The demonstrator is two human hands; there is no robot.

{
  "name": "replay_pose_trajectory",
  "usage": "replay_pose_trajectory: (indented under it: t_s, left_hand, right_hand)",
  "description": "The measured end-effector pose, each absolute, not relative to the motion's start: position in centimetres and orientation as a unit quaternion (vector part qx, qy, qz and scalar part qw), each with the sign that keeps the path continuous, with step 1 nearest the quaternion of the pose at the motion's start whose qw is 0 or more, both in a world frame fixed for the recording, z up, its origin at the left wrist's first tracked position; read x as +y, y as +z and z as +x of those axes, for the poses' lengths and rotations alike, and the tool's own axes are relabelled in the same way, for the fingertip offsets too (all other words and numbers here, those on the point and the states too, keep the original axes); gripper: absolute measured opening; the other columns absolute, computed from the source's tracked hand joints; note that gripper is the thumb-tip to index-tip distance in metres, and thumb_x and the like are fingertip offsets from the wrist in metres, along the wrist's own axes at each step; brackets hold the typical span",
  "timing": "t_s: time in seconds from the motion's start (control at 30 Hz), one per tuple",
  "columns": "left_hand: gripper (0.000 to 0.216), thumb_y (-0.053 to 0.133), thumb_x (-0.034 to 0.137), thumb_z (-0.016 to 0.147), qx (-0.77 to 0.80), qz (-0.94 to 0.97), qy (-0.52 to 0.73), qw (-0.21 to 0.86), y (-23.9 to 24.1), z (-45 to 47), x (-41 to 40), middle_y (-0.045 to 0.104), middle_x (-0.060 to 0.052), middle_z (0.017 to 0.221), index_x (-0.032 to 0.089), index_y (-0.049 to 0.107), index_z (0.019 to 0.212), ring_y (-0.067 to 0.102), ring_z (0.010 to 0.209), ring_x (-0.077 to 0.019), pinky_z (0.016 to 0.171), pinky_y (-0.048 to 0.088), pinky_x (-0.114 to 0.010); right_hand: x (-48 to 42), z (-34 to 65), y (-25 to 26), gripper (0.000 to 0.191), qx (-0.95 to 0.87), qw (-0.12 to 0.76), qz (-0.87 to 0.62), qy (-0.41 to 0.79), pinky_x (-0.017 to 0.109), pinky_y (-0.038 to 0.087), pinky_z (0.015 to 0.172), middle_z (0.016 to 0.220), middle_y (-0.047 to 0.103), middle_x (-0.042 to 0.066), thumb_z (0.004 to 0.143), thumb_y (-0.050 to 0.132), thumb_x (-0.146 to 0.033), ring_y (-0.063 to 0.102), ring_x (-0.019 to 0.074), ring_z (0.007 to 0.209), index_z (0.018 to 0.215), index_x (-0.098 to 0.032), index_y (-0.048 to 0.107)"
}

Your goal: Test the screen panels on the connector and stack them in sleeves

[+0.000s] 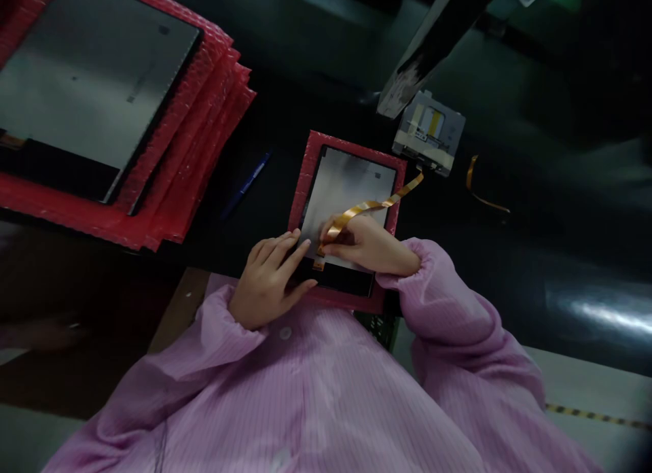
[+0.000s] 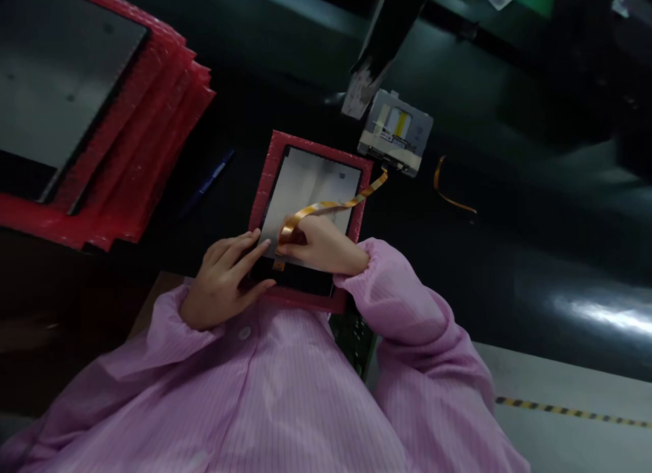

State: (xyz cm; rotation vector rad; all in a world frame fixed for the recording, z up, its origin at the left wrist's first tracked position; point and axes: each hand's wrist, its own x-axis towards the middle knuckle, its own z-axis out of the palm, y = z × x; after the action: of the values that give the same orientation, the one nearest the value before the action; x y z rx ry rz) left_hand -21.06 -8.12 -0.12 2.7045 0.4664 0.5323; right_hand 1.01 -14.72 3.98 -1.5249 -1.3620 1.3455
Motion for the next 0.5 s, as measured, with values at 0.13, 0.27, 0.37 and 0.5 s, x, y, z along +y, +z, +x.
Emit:
replay_pose_trajectory:
  t_s: [0.13, 0.27, 0.37, 0.5]
  left_hand:
    - [0.060, 0.062, 0.048, 0.087, 0.135, 0.955, 0.197, 0.177, -0.3, -21.0, -7.8, 0.060, -0.017, 0.133, 0.013, 0.053, 0.135, 0.057, 0.122, -0.0289, 0.103, 0.043, -0.044]
    - [0.061, 0.065, 0.051, 0.085, 0.127, 0.952, 0.212, 0.181, -0.3, -20.8, -8.2, 0.062, -0.017, 0.130, 0.014, 0.055, 0.133, 0.058, 0.119, -0.0291, 0.103, 0.043, -0.045]
    - [0.052, 0.063, 0.043, 0.088, 0.136, 0.936, 0.229, 0.229, 0.0, -21.2, -7.4, 0.064, -0.015, 0.125, 0.014, 0.056, 0.130, 0.059, 0.116, -0.0260, 0.100, 0.047, -0.041]
    - [0.033, 0.057, 0.026, 0.092, 0.315, 0.882, 0.319, 0.147, 0.1, -21.9, -4.3, 0.065, -0.012, 0.118, 0.018, 0.062, 0.123, 0.060, 0.112, -0.0231, 0.100, 0.047, -0.039]
  right_hand:
    - [-15.6, 0.9, 4.1, 0.005, -0.550, 0.347, -0.599, 0.467, 0.029, 0.053, 0.076, 0.087, 0.069, 0.003, 0.086, 0.062, -0.020, 0.065, 0.0169, 0.083, 0.086, -0.017, 0.066]
    - [-16.3, 1.0, 4.0, 0.010, -0.545, 0.350, -0.618, 0.447, 0.031, 0.052, 0.081, 0.094, 0.071, 0.006, 0.087, 0.062, -0.021, 0.066, 0.0187, 0.089, 0.091, -0.015, 0.069]
    - [-16.7, 0.9, 3.4, 0.011, -0.533, 0.355, -0.646, 0.415, 0.029, 0.052, 0.075, 0.093, 0.072, 0.006, 0.087, 0.063, -0.023, 0.067, 0.0178, 0.085, 0.091, -0.016, 0.069]
    - [-17.2, 0.8, 2.6, 0.014, -0.533, 0.356, -0.686, 0.344, 0.026, 0.046, 0.057, 0.079, 0.071, 0.004, 0.088, 0.062, -0.030, 0.063, 0.0148, 0.064, 0.086, -0.017, 0.068]
